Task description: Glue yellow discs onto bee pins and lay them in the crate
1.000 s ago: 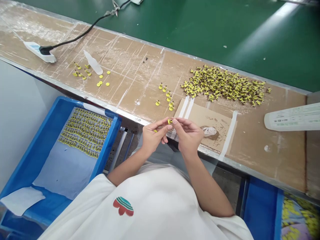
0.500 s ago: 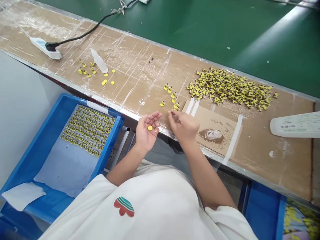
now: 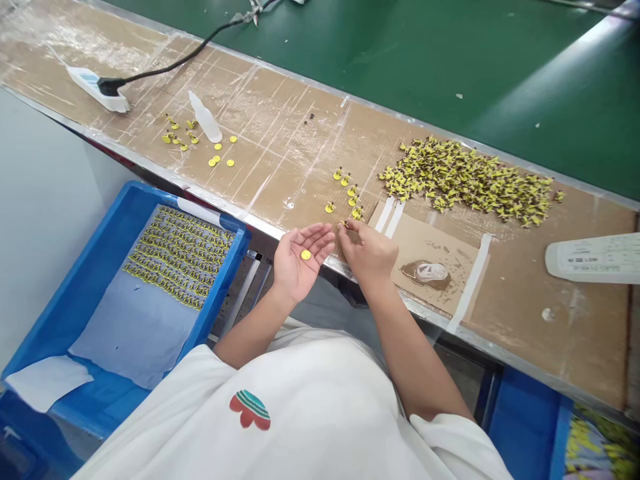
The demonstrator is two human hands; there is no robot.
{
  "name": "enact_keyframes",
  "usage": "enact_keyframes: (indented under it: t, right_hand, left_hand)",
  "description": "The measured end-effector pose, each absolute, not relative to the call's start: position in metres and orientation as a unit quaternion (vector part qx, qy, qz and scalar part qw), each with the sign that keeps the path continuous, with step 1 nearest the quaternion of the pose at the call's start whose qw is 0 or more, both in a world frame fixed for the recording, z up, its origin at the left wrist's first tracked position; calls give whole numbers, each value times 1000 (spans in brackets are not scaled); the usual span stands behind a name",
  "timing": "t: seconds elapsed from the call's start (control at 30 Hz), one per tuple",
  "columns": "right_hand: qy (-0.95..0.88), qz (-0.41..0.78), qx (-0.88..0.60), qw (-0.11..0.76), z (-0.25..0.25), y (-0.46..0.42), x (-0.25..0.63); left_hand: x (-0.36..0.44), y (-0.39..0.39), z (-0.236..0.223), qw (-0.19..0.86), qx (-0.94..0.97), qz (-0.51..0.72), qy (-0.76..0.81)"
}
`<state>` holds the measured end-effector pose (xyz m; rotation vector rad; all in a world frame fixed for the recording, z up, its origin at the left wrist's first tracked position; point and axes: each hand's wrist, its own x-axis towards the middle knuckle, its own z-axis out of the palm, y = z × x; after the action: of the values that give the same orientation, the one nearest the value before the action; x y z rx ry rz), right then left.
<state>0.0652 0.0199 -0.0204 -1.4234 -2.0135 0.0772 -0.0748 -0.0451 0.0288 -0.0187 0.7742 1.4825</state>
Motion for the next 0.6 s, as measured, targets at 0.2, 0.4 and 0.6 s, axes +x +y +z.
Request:
enact_keyframes:
  t: [0.2, 0.4, 0.6]
  right_hand:
    - [-773, -8, -523, 358, -20, 13, 74]
    - [-774, 1, -451, 444, 13, -27, 83]
    - [-790, 241, -392, 405, 30, -50, 80]
  left_hand:
    - [-75, -47, 34, 669, -16, 666, 330]
    - [-73, -51, 37, 681, 13, 663, 311]
    - [-50, -53, 39, 724, 58, 622, 294]
